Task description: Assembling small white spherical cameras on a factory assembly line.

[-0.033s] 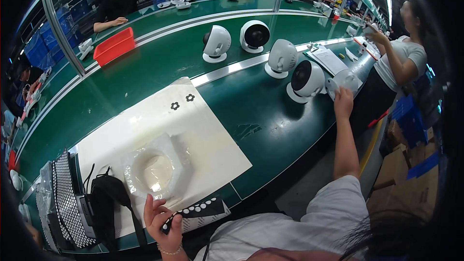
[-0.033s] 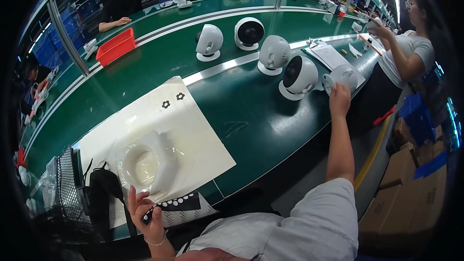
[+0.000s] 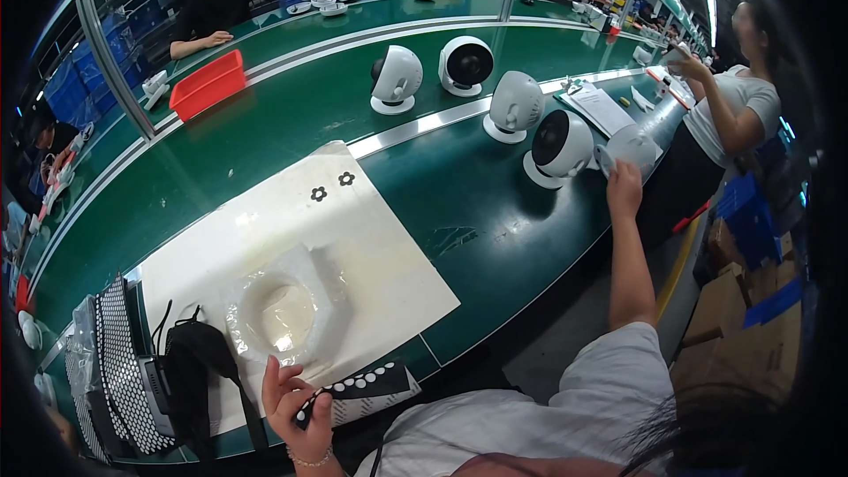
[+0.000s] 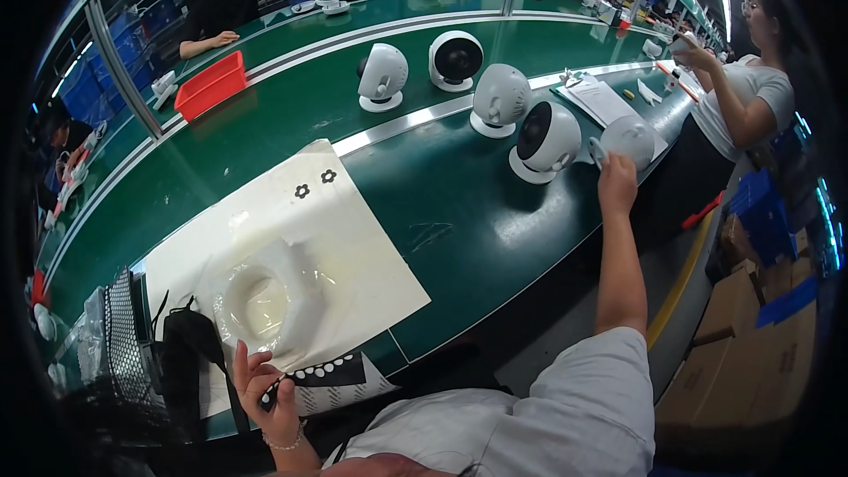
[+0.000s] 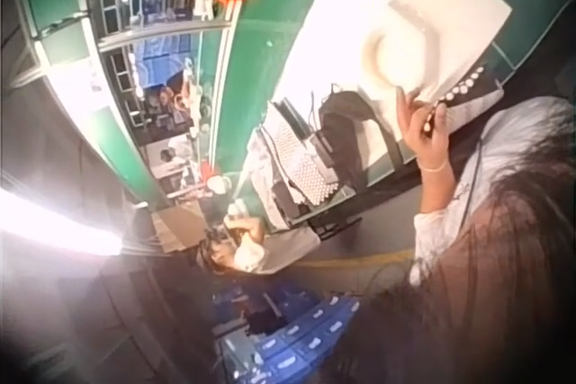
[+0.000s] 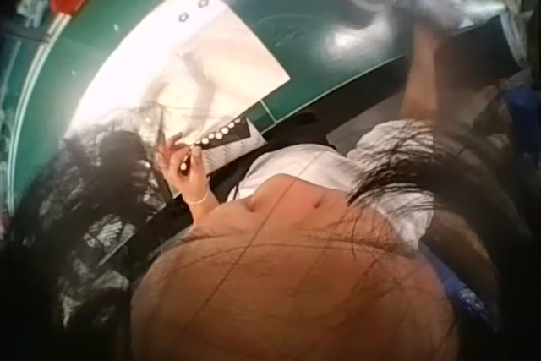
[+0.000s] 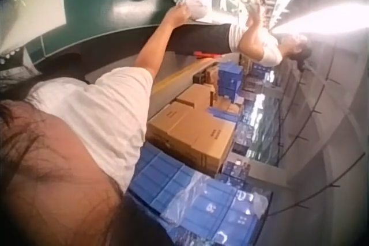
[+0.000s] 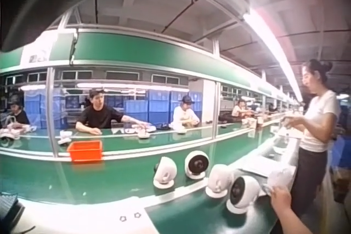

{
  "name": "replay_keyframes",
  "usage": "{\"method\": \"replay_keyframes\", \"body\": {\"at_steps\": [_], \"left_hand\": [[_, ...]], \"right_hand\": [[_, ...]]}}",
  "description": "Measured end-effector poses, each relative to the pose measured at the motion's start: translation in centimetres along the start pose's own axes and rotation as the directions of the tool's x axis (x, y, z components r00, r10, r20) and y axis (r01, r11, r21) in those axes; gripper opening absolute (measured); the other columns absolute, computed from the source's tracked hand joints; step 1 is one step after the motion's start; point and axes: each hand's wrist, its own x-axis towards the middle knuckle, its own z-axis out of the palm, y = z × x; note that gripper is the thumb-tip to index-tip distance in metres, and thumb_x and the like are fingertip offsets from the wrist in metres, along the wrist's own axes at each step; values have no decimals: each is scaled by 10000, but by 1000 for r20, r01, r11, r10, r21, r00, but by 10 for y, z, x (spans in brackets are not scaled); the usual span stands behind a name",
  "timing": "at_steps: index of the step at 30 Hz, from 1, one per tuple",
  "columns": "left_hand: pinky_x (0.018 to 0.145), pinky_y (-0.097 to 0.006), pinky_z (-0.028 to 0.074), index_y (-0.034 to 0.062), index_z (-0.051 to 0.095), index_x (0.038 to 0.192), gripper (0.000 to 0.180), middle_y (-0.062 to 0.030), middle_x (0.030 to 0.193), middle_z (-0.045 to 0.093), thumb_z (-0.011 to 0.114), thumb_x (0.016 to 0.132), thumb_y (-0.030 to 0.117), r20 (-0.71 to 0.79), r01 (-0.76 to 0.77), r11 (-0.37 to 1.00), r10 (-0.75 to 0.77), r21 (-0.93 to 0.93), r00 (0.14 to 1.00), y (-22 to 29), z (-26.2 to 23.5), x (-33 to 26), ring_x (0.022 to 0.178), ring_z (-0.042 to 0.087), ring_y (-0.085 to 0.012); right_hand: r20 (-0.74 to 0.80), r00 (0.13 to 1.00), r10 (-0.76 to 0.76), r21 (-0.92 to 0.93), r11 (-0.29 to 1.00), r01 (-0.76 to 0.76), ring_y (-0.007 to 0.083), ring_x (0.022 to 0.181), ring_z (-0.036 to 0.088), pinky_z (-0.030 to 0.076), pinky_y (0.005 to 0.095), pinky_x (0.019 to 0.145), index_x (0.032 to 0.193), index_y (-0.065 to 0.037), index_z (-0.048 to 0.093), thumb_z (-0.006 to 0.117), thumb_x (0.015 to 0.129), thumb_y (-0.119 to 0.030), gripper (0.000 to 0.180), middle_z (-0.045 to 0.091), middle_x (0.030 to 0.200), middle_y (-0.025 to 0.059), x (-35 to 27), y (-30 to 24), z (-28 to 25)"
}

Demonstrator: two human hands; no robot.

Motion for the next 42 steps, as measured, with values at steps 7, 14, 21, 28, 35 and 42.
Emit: {"method": "replay_keyframes", "body": {"at_steps": [7, 14, 21, 28, 35, 42], "left_hand": [[633, -265, 434, 25, 480, 746, 303, -215, 1276, 396, 634, 784, 284, 16, -16, 995, 15, 101, 1000, 6, 2, 0, 863, 531, -255], [651, -275, 436, 31, 480, 764, 303, -195, 1242, 427, 647, 773, 284, -17, 47, 994, -46, 103, 999, 4, 1, -5, 874, 526, -245], [653, -277, 443, 28, 491, 774, 285, -185, 1221, 441, 672, 750, 246, 37, 89, 991, -93, 96, 995, 6, -3, 0, 873, 531, -233], [619, -274, 465, -6, 561, 745, 206, -195, 1156, 485, 715, 673, 110, 61, 116, 990, -121, 84, 991, 6, 12, 12, 817, 570, -232], [679, -278, 467, 0, 585, 715, 170, -179, 1158, 492, 723, 652, 77, 58, 170, 979, -178, 111, 982, 9, 10, 15, 781, 589, -199], [675, -279, 469, 5, 590, 733, 169, -194, 1139, 511, 725, 651, 63, 74, 140, 990, -142, 33, 987, 8, 10, 20, 788, 591, -209]], "right_hand": [[337, 941, -33, -170, 981, 95, 302, 823, 566, 469, 383, 699, 906, -63, 600, 528, 770, -135, 170, 575, 863, 122, -12, -2, 11], [304, 891, -336, 476, 864, 163, 316, 861, 548, 436, 395, 779, 826, -35, 594, 589, 683, -43, 144, 582, 866, 150, -51, -88, -48], [415, 541, -731, 803, 574, 161, 318, 1248, 288, 247, 396, 1018, 1242, -39, 397, 501, 838, -387, 543, 347, 1318, 166, -14, -227, -7], [509, 701, -499, 596, 792, 130, 282, 1202, 364, 305, 412, 967, 1214, -84, 440, 501, 772, -487, 601, 421, 1270, 149, 61, -287, 154], [623, 733, -273, 377, 926, 25, 223, 1221, 337, 232, 426, 990, 1256, -146, 409, 499, 794, -484, 580, 408, 1297, 49, 73, -312, 162], [-105, 971, -213, 784, 584, 213, 223, 679, 588, 448, 285, 573, 920, -47, 575, 661, 744, -270, 297, 601, 833, 100, 75, -310, 111]]}}
